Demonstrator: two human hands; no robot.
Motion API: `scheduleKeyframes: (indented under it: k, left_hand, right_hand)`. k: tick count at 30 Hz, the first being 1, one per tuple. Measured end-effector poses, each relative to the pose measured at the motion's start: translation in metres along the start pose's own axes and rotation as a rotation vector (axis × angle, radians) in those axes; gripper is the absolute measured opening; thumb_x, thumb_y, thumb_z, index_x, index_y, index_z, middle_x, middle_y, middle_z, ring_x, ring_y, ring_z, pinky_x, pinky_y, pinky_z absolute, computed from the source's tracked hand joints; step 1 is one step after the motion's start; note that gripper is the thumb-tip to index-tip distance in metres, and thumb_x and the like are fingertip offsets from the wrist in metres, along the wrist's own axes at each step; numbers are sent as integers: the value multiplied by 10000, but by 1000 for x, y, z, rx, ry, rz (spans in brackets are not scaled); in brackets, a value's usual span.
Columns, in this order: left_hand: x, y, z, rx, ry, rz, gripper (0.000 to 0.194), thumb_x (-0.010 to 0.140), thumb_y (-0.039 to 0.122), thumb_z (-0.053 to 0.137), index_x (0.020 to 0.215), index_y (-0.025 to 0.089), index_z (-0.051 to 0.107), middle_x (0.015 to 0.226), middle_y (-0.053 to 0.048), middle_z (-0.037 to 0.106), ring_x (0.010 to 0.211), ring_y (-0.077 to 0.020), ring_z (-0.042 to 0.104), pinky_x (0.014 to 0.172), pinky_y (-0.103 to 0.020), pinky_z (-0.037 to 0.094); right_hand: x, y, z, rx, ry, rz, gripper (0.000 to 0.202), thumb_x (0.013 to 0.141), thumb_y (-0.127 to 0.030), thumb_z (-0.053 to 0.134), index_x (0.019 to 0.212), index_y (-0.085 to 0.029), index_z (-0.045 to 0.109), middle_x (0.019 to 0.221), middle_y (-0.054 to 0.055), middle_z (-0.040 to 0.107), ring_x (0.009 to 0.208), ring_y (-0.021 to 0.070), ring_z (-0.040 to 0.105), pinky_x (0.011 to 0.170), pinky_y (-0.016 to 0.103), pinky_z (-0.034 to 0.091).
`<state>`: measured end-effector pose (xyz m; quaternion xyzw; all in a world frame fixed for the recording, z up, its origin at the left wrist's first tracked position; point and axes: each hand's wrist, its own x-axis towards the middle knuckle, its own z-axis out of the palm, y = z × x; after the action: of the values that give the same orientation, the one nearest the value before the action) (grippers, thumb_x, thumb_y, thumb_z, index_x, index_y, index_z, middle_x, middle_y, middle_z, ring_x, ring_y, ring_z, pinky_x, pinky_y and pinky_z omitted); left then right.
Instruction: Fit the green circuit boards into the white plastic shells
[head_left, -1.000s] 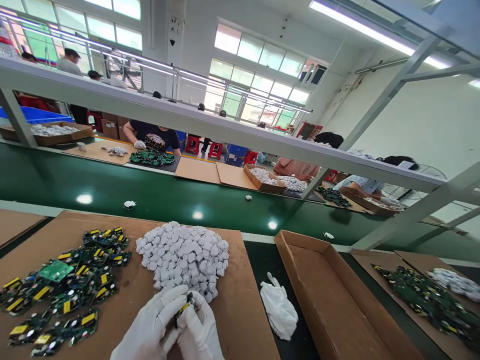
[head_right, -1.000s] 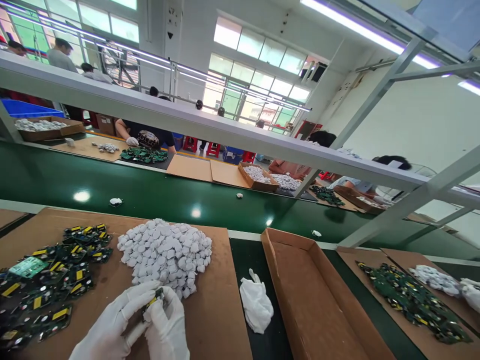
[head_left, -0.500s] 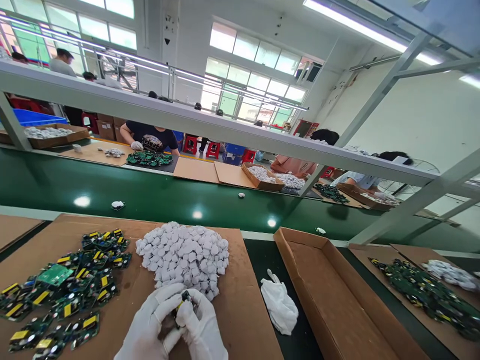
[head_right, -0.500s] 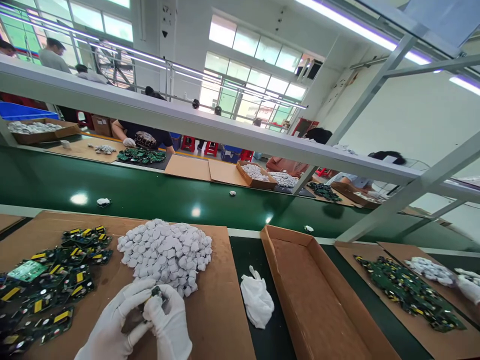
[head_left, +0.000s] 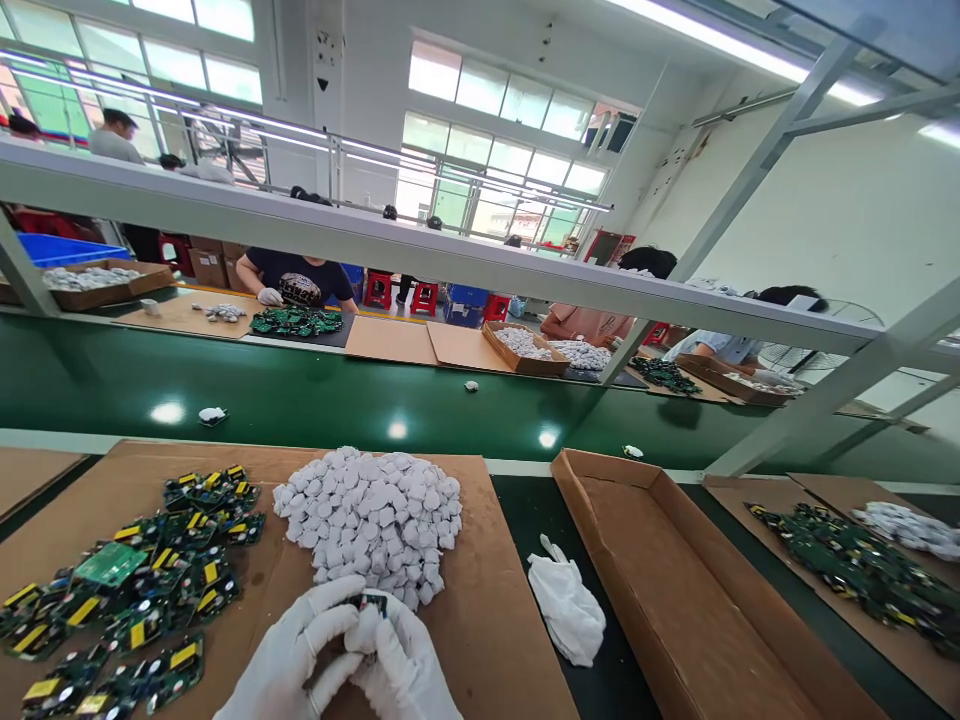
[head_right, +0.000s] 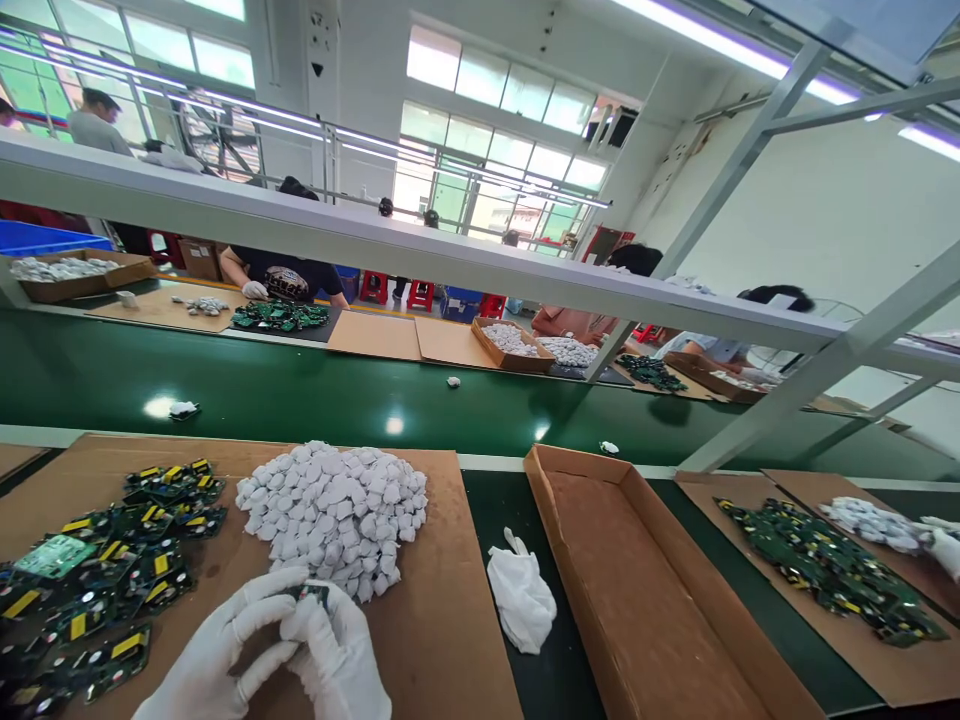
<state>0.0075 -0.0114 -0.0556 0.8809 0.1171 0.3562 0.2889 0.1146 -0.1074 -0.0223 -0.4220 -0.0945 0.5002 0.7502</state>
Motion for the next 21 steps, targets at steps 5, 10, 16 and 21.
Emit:
scheduleKeyframes:
  k: [5, 10, 16, 21]
  left_hand:
    - [14, 2, -7, 234, 61, 304, 245, 961, 302, 506, 1177, 226, 593, 1127, -72, 691, 1002, -163, 678, 904, -201, 544]
    - [11, 5, -9, 181, -25, 235, 312, 958, 344, 505, 1259, 278, 555, 1148, -52, 688, 1000, -183, 682, 862, -221, 576]
    - [2, -1, -2, 69, -143, 92, 471, 878, 191, 544, 1328, 291, 450, 1189, -77, 648, 1012, -198, 677, 831, -256, 601]
    - [-9, -19, 7, 96, -105, 44, 400, 865, 294, 594, 1253, 278, 496, 1221, -108, 619, 1088, -253, 636, 922, -372, 566]
  right_hand:
    - [-4, -1, -1, -287, 82, -87, 596, 582, -694, 735, 798, -144, 664, 808, 49, 638, 763, 144, 551, 702, 242, 478]
    - [-14, -9, -1, -288, 30, -27, 485, 661, -560, 737, 921, -162, 639, 932, 59, 645, 844, 163, 558, 776, 261, 476]
    - [-7, -11, 3, -770, 64, -108, 60, 635, -176, 526, 641, -188, 467, 579, -66, 380, 565, 80, 324, 541, 218, 287]
    - [-3, -12, 5, -621, -38, -40, 200, 514, -94, 563, 626, -198, 435, 574, -85, 372, 556, 68, 293, 510, 214, 231]
